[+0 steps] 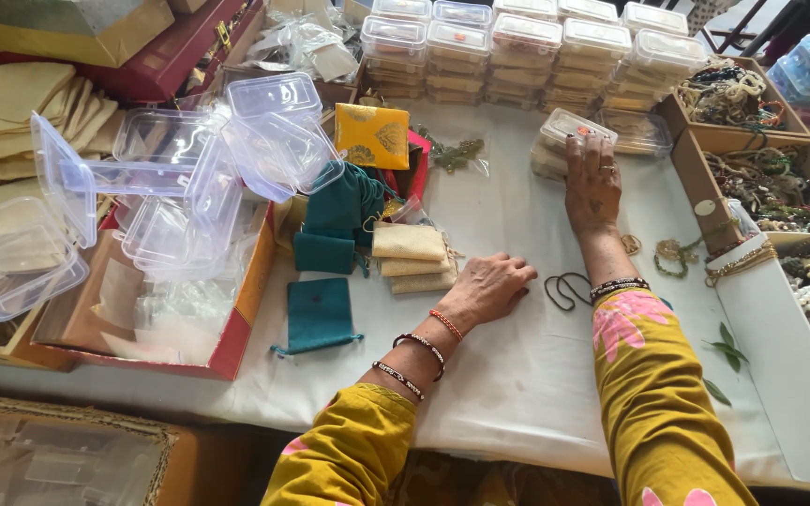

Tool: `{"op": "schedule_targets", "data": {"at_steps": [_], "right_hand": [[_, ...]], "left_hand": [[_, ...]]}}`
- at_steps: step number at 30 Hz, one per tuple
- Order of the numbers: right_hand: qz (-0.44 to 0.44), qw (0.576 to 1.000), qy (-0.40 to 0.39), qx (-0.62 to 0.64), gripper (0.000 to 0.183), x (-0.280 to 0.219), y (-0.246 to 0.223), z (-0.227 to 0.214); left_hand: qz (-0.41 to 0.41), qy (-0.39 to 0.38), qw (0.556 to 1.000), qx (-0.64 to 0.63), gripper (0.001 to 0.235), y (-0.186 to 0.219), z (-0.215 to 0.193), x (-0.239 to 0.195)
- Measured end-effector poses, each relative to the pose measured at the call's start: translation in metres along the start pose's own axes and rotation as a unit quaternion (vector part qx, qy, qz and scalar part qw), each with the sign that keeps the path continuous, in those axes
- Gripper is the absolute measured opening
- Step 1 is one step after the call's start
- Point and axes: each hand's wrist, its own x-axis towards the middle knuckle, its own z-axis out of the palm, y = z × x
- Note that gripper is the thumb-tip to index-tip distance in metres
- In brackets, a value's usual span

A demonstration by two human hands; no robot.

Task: The person picks up small beige fabric pouches from a stack on the table and places them one at a time into clear plastic containers, closing each lid and stacking the filled containers. At the end they handle a small piece of jewelry from a box.

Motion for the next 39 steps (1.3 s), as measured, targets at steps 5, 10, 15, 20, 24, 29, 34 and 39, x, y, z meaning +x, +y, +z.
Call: {"op": "schedule_targets", "data": {"at_steps": [5, 10, 15, 20, 24, 29, 34, 39], "right_hand": [[0.018, 1.000, -0.018, 0.014, 0.071, 0.010, -0.010, -0.030], [0.032, 0.998, 0.030, 0.046, 0.047, 0.008, -0.032, -0.084], [0.070, 0.953, 0.016, 0.293, 0.013, -0.010, -0.041, -0.143], [0.128, 0.927, -0.048, 0.349, 0.014, -0.049, -0.033, -0.145], [0.193, 0.889, -0.174, 0.377, 0.017, -0.072, -0.044, -0.125], [0.123, 0.913, -0.193, 0.338, 0.018, -0.072, -0.051, -0.131], [0.112, 0.907, -0.180, 0.363, 0.018, -0.075, -0.047, -0.130], [0.108, 0.919, -0.169, 0.338, 0.018, -0.069, -0.050, -0.136]], "left_hand": [[0.007, 0.011, 1.000, -0.009, 0.020, -0.003, 0.003, 0.000], [0.010, 0.001, 1.000, -0.014, 0.020, -0.005, 0.005, 0.000], [0.011, 0.011, 0.999, -0.029, 0.022, -0.006, 0.002, 0.000], [0.014, 0.014, 0.999, -0.031, 0.023, -0.004, -0.004, 0.000], [0.009, 0.017, 0.999, -0.043, 0.022, -0.008, -0.002, -0.002], [0.015, 0.041, 0.998, -0.033, 0.019, -0.008, -0.014, -0.001], [-0.013, 0.080, 0.996, 0.048, 0.017, -0.022, -0.025, -0.004], [-0.115, 0.154, 0.977, 0.093, 0.010, -0.027, -0.080, -0.016]]}}
